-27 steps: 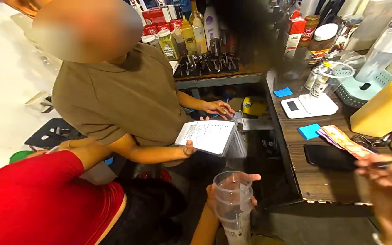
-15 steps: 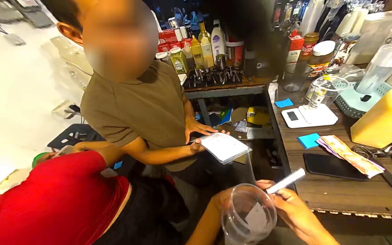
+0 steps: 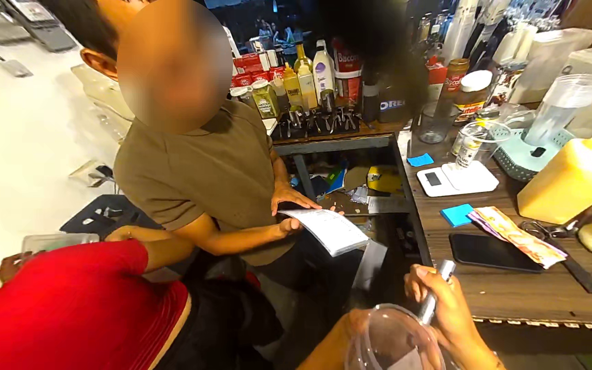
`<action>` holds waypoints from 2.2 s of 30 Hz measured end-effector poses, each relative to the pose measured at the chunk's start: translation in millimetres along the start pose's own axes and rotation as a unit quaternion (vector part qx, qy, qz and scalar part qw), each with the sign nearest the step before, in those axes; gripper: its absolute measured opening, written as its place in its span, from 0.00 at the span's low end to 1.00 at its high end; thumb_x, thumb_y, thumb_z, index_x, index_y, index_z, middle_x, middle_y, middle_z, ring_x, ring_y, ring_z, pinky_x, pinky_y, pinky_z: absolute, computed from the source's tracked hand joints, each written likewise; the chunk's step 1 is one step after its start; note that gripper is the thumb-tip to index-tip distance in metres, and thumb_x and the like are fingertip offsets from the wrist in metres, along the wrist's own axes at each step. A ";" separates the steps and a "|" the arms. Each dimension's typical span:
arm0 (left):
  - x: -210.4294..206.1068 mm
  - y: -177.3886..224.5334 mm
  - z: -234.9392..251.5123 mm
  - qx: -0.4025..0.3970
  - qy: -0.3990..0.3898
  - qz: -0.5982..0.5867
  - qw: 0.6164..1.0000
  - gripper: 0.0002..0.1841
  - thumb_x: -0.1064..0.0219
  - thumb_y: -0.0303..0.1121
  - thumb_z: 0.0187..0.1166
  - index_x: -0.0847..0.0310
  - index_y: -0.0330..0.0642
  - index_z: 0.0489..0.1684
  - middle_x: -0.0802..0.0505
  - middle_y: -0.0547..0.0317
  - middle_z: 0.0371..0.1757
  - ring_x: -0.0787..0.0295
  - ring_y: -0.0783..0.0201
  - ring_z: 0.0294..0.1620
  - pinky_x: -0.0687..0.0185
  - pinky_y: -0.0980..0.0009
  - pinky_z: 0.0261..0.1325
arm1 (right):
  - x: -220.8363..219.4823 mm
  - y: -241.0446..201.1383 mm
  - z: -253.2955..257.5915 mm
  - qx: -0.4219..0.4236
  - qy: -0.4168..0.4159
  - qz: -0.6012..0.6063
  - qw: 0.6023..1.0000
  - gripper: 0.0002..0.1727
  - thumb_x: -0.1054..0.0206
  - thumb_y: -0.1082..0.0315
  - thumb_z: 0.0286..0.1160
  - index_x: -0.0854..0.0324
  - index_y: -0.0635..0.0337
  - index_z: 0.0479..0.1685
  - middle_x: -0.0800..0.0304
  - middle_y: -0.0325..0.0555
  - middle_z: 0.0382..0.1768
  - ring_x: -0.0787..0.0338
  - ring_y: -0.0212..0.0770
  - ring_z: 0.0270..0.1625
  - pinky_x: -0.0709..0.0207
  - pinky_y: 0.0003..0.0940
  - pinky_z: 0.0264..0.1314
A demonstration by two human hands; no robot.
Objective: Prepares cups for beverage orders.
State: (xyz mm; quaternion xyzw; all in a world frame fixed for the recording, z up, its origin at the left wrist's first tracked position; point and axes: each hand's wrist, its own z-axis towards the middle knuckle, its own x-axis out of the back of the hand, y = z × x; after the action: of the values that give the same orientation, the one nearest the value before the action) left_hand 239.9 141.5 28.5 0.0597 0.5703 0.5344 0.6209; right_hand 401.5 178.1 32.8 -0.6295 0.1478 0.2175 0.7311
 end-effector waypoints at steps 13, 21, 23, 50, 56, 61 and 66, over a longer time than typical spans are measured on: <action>5.6 12.7 10.1 -0.113 0.169 -0.069 0.977 0.51 0.35 0.84 0.48 0.11 0.47 0.61 0.04 0.53 0.44 0.05 0.60 0.35 0.10 0.67 0.31 | 43.6 -66.8 43.5 0.189 0.082 0.027 0.978 0.37 0.72 0.29 0.85 0.16 0.33 0.47 0.20 0.23 0.15 0.21 0.24 0.17 0.21 0.24 0.25; 23.9 -11.9 26.2 -0.091 0.071 -0.160 0.980 0.47 0.28 0.75 0.54 0.14 0.44 0.66 0.06 0.45 0.53 0.06 0.53 0.48 0.08 0.61 0.47 | 5.3 -72.1 31.0 0.262 -0.243 -0.235 0.904 0.16 0.31 0.58 0.82 0.24 0.50 0.63 0.09 0.38 0.59 0.10 0.43 0.63 0.14 0.42 0.70; 28.2 -18.1 23.9 -0.087 0.059 -0.172 0.980 0.46 0.28 0.74 0.56 0.14 0.43 0.65 0.06 0.43 0.54 0.06 0.51 0.49 0.08 0.60 0.50 | 0.0 -74.1 30.8 0.243 -0.278 -0.249 0.895 0.12 0.29 0.62 0.79 0.21 0.53 0.56 0.10 0.33 0.43 0.09 0.32 0.45 0.09 0.31 0.52; -51.4 -13.4 -40.3 -0.156 0.224 0.056 0.960 0.32 0.33 0.68 0.70 0.12 0.47 0.53 0.04 0.54 0.50 0.05 0.61 0.49 0.09 0.68 0.51 | -76.6 -45.1 17.2 0.285 -0.196 -0.222 0.911 0.09 0.33 0.60 0.82 0.19 0.53 0.50 0.15 0.24 0.37 0.17 0.19 0.33 0.20 0.16 0.36; -88.0 -20.0 -71.7 -0.204 0.295 0.074 0.931 0.34 0.33 0.66 0.69 0.13 0.48 0.62 0.04 0.57 0.54 0.06 0.63 0.54 0.11 0.67 0.58 | -105.7 -40.4 -27.7 0.320 -0.165 -0.211 0.909 0.07 0.30 0.65 0.78 0.18 0.56 0.47 0.15 0.24 0.37 0.18 0.16 0.35 0.21 0.12 0.39; -107.7 -44.9 -104.7 -0.219 0.361 0.082 0.903 0.43 0.39 0.77 0.66 0.13 0.49 0.65 0.05 0.56 0.57 0.07 0.62 0.57 0.12 0.63 0.62 | -98.7 -31.4 -64.1 0.228 -0.279 -0.210 0.909 0.07 0.35 0.54 0.84 0.17 0.42 0.49 0.13 0.19 0.37 0.17 0.16 0.33 0.21 0.12 0.35; -119.0 -74.0 -128.1 -0.201 0.370 0.072 0.904 0.45 0.41 0.79 0.64 0.16 0.51 0.67 0.05 0.56 0.57 0.06 0.60 0.55 0.10 0.62 0.60 | -85.6 -15.7 -104.0 0.150 -0.354 -0.213 0.898 0.11 0.39 0.50 0.87 0.18 0.43 0.51 0.13 0.21 0.36 0.16 0.13 0.33 0.20 0.11 0.37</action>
State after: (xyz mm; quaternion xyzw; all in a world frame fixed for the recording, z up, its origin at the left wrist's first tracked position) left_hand 211.4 -45.3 10.8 -0.2281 0.6338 0.6644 0.3238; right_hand 341.7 62.7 71.1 -0.4106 -0.2274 0.2403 0.8496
